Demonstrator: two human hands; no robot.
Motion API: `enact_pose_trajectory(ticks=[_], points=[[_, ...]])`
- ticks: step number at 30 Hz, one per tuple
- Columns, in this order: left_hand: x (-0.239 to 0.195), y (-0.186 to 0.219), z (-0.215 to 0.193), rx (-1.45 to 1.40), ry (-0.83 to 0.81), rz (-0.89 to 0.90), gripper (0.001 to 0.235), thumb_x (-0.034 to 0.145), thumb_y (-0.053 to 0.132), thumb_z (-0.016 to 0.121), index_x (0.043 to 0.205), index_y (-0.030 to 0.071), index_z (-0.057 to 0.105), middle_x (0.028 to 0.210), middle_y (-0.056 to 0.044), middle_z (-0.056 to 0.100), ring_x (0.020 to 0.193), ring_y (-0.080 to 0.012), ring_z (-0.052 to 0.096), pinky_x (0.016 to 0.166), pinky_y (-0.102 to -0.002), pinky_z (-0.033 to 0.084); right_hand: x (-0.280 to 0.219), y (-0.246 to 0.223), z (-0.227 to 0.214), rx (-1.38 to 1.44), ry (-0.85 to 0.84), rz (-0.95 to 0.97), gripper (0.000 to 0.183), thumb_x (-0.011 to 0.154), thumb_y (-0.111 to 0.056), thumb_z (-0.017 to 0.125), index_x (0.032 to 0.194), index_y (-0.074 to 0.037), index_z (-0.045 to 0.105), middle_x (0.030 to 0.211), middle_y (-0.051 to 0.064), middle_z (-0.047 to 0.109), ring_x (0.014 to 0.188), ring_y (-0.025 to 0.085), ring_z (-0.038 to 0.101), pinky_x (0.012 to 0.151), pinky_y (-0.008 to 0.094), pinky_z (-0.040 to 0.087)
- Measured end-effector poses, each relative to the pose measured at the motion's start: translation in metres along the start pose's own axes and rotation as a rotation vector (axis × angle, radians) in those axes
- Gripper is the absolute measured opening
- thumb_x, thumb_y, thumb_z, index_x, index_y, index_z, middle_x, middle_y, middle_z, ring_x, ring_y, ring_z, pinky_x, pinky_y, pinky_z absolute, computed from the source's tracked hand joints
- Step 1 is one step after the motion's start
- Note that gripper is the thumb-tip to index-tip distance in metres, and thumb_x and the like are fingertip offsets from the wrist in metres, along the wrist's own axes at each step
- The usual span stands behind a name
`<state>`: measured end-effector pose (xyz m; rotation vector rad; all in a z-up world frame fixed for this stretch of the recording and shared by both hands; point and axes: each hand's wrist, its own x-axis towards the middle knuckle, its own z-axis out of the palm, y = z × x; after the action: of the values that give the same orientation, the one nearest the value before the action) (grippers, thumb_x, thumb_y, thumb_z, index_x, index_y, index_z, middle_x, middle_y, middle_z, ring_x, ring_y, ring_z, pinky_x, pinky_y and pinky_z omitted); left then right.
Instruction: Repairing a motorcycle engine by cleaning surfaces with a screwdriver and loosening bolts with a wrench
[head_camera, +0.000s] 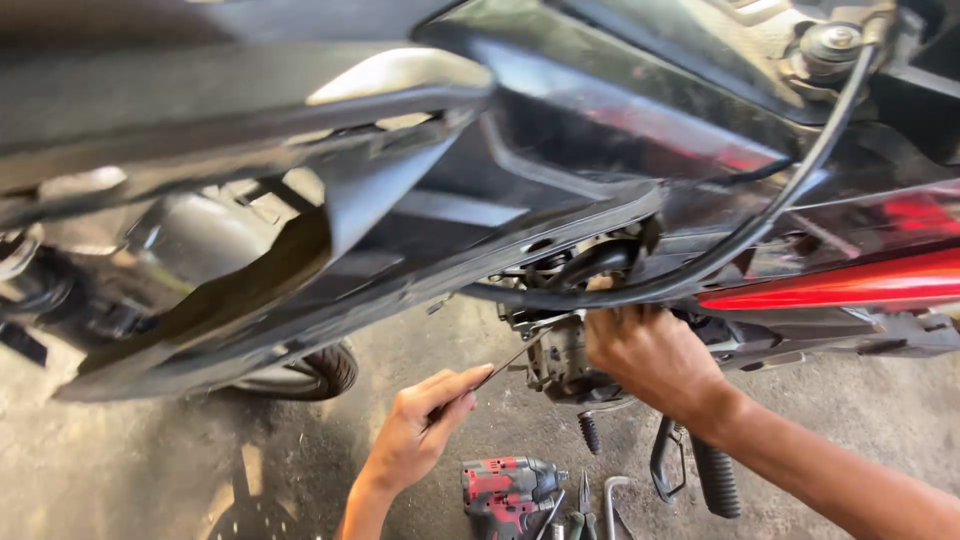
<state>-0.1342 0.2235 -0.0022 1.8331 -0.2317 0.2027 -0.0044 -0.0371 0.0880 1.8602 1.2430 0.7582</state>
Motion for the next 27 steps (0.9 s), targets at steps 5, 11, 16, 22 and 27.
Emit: enact_pose_trajectory(ticks=[5, 11, 16, 22, 27], points=[[-0.027, 0.0, -0.02, -0.059, 0.001, -0.019, 0.037, 0.099, 0.008, 0.062, 0.136, 0.009, 0.067, 0.098, -0.004, 0.074, 0.078, -0.0115, 0.061, 0.073, -0.024, 0.052, 0.012, -0.017, -0.014, 0.0, -0.022, -0.083, 0.026, 0.083, -0.009, 0.072, 0.109, -0.005, 0.071, 0.12, 0.017, 0.063, 0.107, 0.04, 0.062, 0.077, 0.039, 0.061], [-0.041, -0.006, -0.028, -0.091, -0.025, -0.095, 0.039, 0.099, 0.01, 0.062, 0.137, 0.013, 0.066, 0.097, -0.003, 0.075, 0.08, -0.0113, 0.063, 0.072, -0.022, 0.052, 0.015, -0.033, -0.011, 0.026, -0.052, -0.077, 0.026, 0.088, -0.012, 0.072, 0.112, -0.005, 0.068, 0.109, 0.012, 0.062, 0.078, 0.02, 0.061, 0.061, 0.029, 0.056], [-0.045, -0.012, -0.023, -0.132, -0.025, -0.128, 0.039, 0.099, 0.011, 0.061, 0.139, 0.012, 0.065, 0.1, -0.004, 0.076, 0.08, -0.0111, 0.064, 0.071, -0.023, 0.053, 0.019, -0.033, -0.013, 0.037, -0.054, -0.039, 0.03, 0.087, -0.014, 0.073, 0.115, -0.003, 0.069, 0.108, 0.011, 0.064, 0.086, 0.021, 0.066, 0.073, 0.031, 0.061], [-0.038, 0.011, -0.001, -0.379, -0.105, -0.396, 0.05, 0.104, 0.014, 0.05, 0.154, 0.015, 0.052, 0.085, 0.0, 0.065, 0.053, -0.0057, 0.056, 0.047, -0.019, 0.053, 0.024, -0.026, -0.021, 0.023, 0.007, -0.008, 0.014, 0.088, -0.013, 0.067, 0.101, -0.012, 0.07, 0.105, 0.009, 0.064, 0.082, 0.022, 0.065, 0.071, 0.032, 0.055], [-0.031, 0.018, 0.018, -0.482, -0.172, -0.373, 0.053, 0.107, 0.019, 0.045, 0.16, 0.014, 0.041, 0.082, -0.008, 0.059, 0.053, -0.015, 0.064, 0.045, -0.027, 0.058, 0.028, -0.023, -0.022, -0.07, -0.016, -0.042, 0.017, 0.088, -0.011, 0.065, 0.104, -0.01, 0.072, 0.107, 0.013, 0.065, 0.092, 0.026, 0.068, 0.08, 0.034, 0.055]])
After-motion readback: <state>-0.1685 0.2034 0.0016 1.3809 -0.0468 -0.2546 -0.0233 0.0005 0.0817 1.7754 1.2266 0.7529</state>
